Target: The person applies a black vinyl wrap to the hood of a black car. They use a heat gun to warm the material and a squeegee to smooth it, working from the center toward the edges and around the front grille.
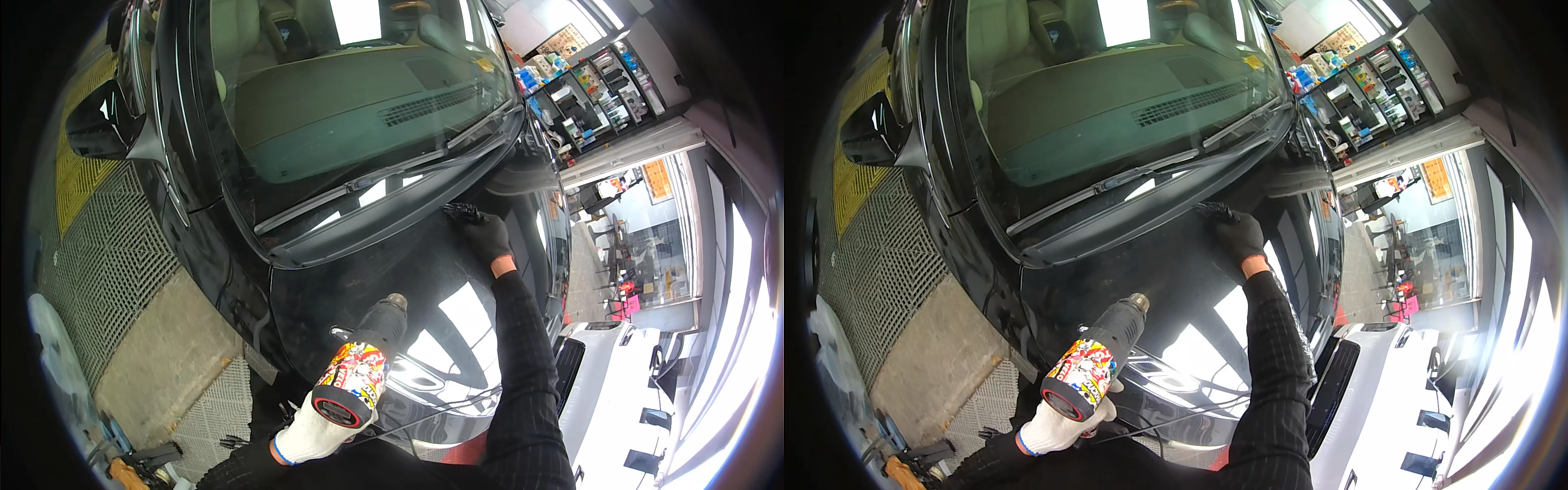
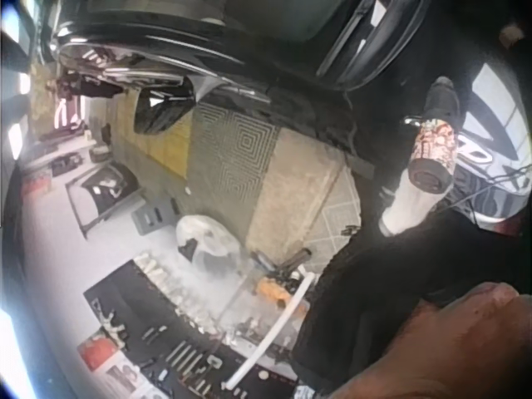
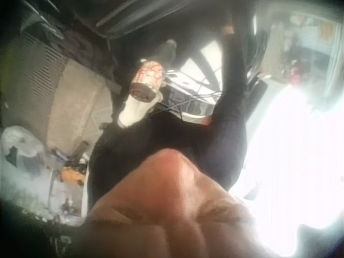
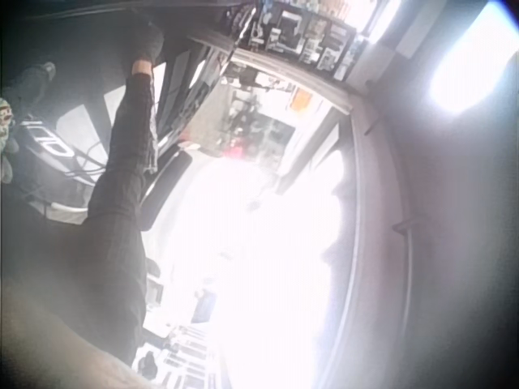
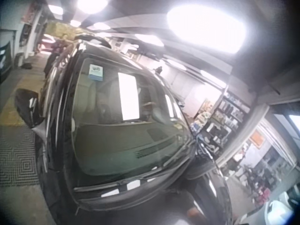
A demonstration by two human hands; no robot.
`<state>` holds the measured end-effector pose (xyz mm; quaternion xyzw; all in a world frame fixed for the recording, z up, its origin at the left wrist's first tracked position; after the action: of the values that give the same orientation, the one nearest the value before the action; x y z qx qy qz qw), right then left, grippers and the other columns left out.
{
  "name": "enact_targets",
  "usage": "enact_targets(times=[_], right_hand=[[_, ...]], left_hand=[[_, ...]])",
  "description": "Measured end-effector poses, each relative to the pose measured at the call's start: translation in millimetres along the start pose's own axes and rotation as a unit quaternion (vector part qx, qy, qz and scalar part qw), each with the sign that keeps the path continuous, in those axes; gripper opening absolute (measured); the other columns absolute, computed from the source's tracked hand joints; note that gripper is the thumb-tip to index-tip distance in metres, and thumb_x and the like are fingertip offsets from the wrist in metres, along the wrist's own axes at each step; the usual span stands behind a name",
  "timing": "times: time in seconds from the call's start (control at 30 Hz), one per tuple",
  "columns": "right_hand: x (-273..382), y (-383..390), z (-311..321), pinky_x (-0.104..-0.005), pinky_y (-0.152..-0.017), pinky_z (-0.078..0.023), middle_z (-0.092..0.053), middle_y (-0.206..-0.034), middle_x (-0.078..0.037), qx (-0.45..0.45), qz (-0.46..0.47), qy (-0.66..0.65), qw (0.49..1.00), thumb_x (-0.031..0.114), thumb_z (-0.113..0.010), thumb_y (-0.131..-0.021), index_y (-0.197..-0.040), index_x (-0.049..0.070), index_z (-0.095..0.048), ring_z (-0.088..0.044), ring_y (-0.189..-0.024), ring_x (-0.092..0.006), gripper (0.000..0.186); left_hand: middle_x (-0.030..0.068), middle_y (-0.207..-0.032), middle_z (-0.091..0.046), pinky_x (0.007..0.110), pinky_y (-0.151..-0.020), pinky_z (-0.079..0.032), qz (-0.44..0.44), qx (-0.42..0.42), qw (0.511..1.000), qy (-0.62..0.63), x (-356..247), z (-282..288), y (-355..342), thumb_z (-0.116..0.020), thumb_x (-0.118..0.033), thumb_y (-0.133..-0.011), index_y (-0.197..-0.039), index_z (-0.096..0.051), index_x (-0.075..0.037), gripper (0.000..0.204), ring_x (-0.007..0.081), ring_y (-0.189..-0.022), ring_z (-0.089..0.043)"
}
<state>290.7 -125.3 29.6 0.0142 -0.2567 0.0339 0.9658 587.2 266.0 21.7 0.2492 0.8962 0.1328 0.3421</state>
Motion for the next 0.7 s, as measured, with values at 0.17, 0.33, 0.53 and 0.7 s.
enact_targets(times=[0.17, 0.33, 0.53, 0.7], right_hand=[[3, -1, 7, -0.0444, -0.084, -0.06, -0.079, -0.095, -0.021, -0.009, 0.019, 0.096, 0.995, 0.026, -0.075, -0.084, -0.111, 0.014, -0.085, -0.079, -0.093, -0.0376, 0.031], [16, 10, 11, -0.0439, -0.083, -0.06, -0.078, -0.093, -0.022, 0.003, 0.001, 0.117, 0.993, 0.024, -0.075, -0.084, -0.109, 0.013, -0.085, -0.079, -0.092, -0.0374, 0.03], [21, 25, 10, -0.0427, -0.082, -0.06, -0.079, -0.093, -0.021, -0.012, 0.021, 0.117, 0.993, 0.025, -0.077, -0.083, -0.109, 0.013, -0.085, -0.079, -0.091, -0.0363, 0.029], [18, 34, 10, -0.0435, -0.081, -0.059, -0.078, -0.092, -0.021, -0.039, 0.043, 0.113, 0.992, 0.028, -0.079, -0.083, -0.107, 0.012, -0.085, -0.078, -0.09, -0.037, 0.03]], left_hand=[[0.0, -0.094, -0.076, 0.024, -0.069, -0.05, 0.043, -0.011, 0.999, -0.016, 0, 4, 2, -0.074, -0.007, -0.093, -0.127, -0.071, -0.004, 0.034, 0.0044, -0.077, -0.063], [0.0001, -0.094, -0.076, 0.026, -0.071, -0.053, -0.023, -0.022, 0.965, -0.261, -8, 7, 2, -0.072, -0.008, -0.093, -0.12, -0.074, -0.004, 0.027, 0.0061, -0.079, -0.065], [-0.0006, -0.096, -0.076, 0.026, -0.071, -0.054, 0.053, -0.017, 0.992, -0.111, 12, 14, 2, -0.075, -0.014, -0.097, -0.126, -0.072, -0.007, 0.031, 0.0064, -0.079, -0.066], [-0.0011, -0.095, -0.076, 0.026, -0.07, -0.053, -0.038, 0.014, 0.991, -0.131, 12, 9, 0, -0.077, -0.016, -0.098, -0.129, -0.071, -0.007, 0.033, 0.0051, -0.078, -0.065]])
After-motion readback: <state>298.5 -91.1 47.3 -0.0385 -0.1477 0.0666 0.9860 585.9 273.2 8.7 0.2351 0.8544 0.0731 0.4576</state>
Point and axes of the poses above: each hand's wrist, its own y-axis away from the middle knuckle, its own z-axis out of the back of the hand, x = y × z, the point moved 6 cm from there along -y, towards the middle knuckle
